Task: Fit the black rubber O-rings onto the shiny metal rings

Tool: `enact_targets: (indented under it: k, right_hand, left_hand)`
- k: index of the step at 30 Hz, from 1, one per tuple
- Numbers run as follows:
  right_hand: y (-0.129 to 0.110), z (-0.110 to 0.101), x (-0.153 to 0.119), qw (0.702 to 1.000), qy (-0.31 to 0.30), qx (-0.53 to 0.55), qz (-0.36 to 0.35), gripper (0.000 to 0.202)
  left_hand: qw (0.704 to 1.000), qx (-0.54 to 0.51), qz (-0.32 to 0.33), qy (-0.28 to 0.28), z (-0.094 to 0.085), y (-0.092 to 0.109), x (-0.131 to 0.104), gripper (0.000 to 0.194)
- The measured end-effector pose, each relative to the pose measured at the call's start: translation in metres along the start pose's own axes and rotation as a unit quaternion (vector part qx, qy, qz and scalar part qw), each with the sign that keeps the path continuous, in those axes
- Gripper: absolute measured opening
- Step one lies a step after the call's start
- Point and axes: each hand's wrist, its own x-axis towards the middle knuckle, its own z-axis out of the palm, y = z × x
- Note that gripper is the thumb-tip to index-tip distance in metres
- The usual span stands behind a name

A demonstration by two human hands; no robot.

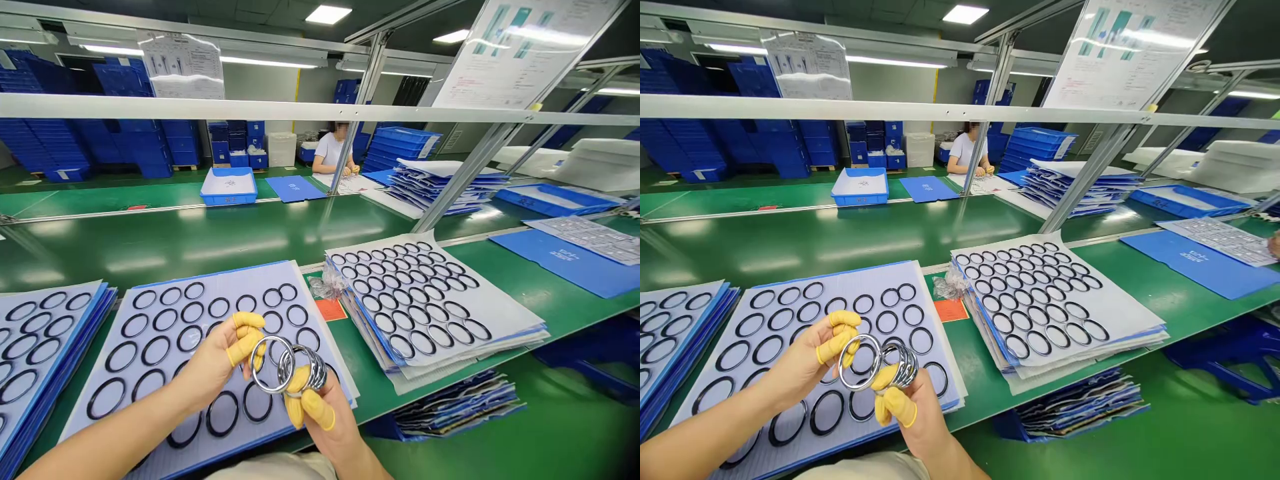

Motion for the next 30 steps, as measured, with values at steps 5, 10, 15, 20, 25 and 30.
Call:
enact_targets:
  k: [5, 10, 15, 20, 25, 30]
  right_hand:
    - [0.002, 0.004, 0.001, 1.000, 0.007, -0.025, 0.006, 0.039]
    - [0.003, 0.006, 0.000, 1.000, -0.002, -0.004, 0.027, 0.039]
    - [0.001, 0.008, -0.002, 0.999, -0.022, 0.000, 0.027, 0.040]
    - [0.004, 0.008, -0.003, 0.999, -0.020, 0.020, 0.042, 0.041]
    - [0.006, 0.006, 0.000, 0.994, -0.029, 0.079, 0.064, 0.037]
    - [0.002, 0.003, -0.004, 0.987, 0.041, 0.129, 0.091, 0.033]
  left_hand:
    - [1.000, -0.005, -0.001, -0.012, -0.001, -0.002, -0.008, 0.037]
    - [0.999, -0.014, 0.006, -0.042, -0.003, -0.006, -0.011, 0.035]
    - [0.998, -0.018, -0.007, -0.060, 0.001, -0.003, -0.008, 0.039]
    - [0.998, -0.004, -0.014, -0.065, 0.006, -0.002, -0.009, 0.040]
    - [0.980, 0.185, 0.051, -0.059, -0.006, -0.010, -0.002, 0.036]
    - [0.853, 0.501, 0.122, 0.080, -0.069, -0.004, 0.043, 0.019]
